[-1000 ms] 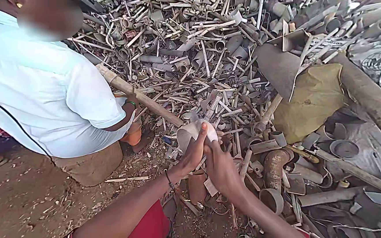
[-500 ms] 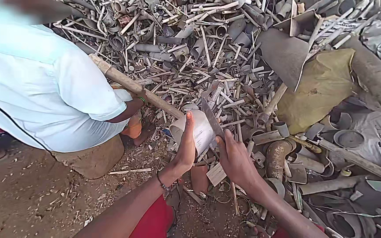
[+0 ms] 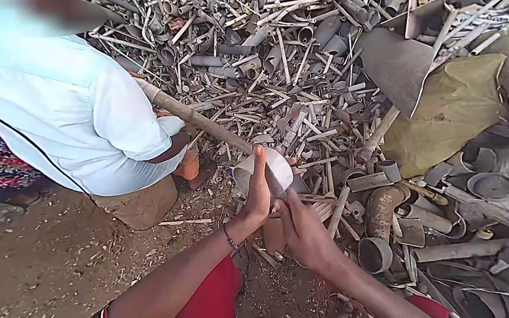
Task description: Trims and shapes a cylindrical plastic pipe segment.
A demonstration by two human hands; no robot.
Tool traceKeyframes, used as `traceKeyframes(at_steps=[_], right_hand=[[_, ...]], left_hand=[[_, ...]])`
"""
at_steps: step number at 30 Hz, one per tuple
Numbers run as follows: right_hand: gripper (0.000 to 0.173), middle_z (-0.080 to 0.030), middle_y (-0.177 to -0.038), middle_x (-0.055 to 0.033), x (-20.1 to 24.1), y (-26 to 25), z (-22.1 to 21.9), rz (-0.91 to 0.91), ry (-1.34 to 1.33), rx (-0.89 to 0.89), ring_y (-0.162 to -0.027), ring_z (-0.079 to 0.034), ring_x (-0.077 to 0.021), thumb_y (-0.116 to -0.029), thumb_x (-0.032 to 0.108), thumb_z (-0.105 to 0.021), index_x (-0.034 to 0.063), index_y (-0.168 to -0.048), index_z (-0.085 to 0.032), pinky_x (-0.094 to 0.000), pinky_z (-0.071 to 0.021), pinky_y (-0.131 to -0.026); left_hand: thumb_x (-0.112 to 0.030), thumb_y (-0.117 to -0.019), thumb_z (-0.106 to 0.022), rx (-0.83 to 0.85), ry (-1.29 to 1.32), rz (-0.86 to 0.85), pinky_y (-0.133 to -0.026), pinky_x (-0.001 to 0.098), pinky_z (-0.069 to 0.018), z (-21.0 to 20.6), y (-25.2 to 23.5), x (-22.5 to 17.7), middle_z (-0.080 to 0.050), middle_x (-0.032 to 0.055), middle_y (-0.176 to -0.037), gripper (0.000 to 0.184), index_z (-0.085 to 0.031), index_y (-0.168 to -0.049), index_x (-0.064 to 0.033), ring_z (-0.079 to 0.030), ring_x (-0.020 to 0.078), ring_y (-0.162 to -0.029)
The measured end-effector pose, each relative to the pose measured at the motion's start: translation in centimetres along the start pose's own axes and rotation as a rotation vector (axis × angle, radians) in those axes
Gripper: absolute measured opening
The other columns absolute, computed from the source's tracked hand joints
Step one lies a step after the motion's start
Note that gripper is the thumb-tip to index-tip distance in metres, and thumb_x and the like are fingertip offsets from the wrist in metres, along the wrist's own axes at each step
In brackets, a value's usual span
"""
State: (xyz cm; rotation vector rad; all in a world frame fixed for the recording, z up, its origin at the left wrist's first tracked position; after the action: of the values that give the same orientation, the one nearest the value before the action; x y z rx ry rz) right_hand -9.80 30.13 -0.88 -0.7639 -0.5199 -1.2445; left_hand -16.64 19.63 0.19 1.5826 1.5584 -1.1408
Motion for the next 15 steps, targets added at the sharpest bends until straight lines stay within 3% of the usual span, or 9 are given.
traceKeyframes(at_steps=[3,5,8,10,12,14,15], right_hand=[[0.040,-0.055,-0.068,-0.0043,-1.4,-1.6,2.4,-0.114,0.024,-0.031,-0.056,-0.060,-0.0185,-0.1120,0.032,-0.034,-0.0001,-0.123,-0.055,-0.0387,-0.0530,-0.057],[0.042,-0.055,-0.065,-0.0054,-0.9,-0.7,1.7,-0.049,0.034,-0.055,-0.055,-0.060,-0.0211,-0.1104,0.030,-0.036,-0.0036,-0.126,-0.056,-0.0414,-0.0526,-0.055],[0.035,-0.052,-0.062,-0.0014,0.2,0.7,0.4,0.069,0.054,-0.025,-0.055,-0.058,-0.0184,-0.1091,0.031,-0.037,0.0029,-0.110,-0.057,-0.0376,-0.0491,-0.053],[0.037,-0.053,-0.060,-0.0022,-0.7,-0.2,1.5,0.050,0.054,-0.098,-0.052,-0.058,-0.0181,-0.1095,0.031,-0.039,0.0002,-0.112,-0.059,-0.0379,-0.0498,-0.050],[0.038,-0.053,-0.065,-0.0016,-1.4,-1.0,2.8,-0.049,0.053,-0.098,-0.054,-0.058,-0.0156,-0.1115,0.031,-0.036,0.0003,-0.119,-0.056,-0.0355,-0.0516,-0.055],[0.040,-0.056,-0.064,-0.0046,-1.1,-0.4,2.0,-0.017,0.060,-0.101,-0.055,-0.060,-0.0194,-0.1105,0.029,-0.038,-0.0040,-0.123,-0.057,-0.0390,-0.0526,-0.055],[0.037,-0.055,-0.063,-0.0043,-0.7,0.2,1.2,0.010,0.072,-0.075,-0.055,-0.061,-0.0204,-0.1100,0.030,-0.039,-0.0023,-0.117,-0.057,-0.0395,-0.0518,-0.055]], left_hand=[[-0.049,-0.1100,-0.019,-0.017,-0.111,-0.018,-0.098,0.0332,-0.0541,-0.4,0.9,-0.1,-0.064,0.0087,-0.124,0.060,-0.047,-0.145,-0.0084,-0.064,0.0139,-0.113],[-0.047,-0.1106,-0.017,0.004,-0.075,-0.023,-0.090,0.0335,-0.0580,-0.7,0.8,0.2,-0.071,0.0109,-0.113,0.061,-0.050,-0.139,-0.0043,-0.070,0.0169,-0.101],[-0.046,-0.1102,-0.013,0.066,-0.041,-0.057,-0.086,0.0356,-0.0603,-0.4,0.3,0.5,-0.074,0.0135,-0.104,0.064,-0.049,-0.137,-0.0008,-0.073,0.0217,-0.093],[-0.048,-0.1097,-0.019,0.058,-0.139,-0.110,-0.090,0.0341,-0.0589,-0.6,0.6,0.5,-0.074,0.0097,-0.109,0.060,-0.048,-0.139,-0.0049,-0.072,0.0172,-0.098],[-0.051,-0.1084,-0.024,0.043,-0.192,-0.077,-0.100,0.0307,-0.0535,-1.0,1.4,0.4,-0.065,0.0056,-0.123,0.059,-0.040,-0.147,-0.0088,-0.064,0.0105,-0.114],[-0.055,-0.1086,-0.021,0.014,-0.060,0.010,-0.091,0.0342,-0.0580,-1.4,1.3,0.5,-0.072,0.0100,-0.113,0.065,-0.050,-0.141,-0.0068,-0.070,0.0170,-0.103],[-0.057,-0.1081,-0.017,0.001,0.017,0.054,-0.084,0.0361,-0.0598,-1.5,1.0,0.5,-0.074,0.0135,-0.104,0.069,-0.053,-0.134,-0.0042,-0.073,0.0214,-0.094]])
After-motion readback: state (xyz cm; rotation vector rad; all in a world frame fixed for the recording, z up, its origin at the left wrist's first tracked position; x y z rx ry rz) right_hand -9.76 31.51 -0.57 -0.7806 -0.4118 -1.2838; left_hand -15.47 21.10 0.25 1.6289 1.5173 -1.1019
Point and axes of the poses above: each hand's wrist, its own y-axis away from the middle knuckle, its own z-axis out of the back of the hand, x = y × z, the point moved 1 cm from there along -y, towards the middle knuckle
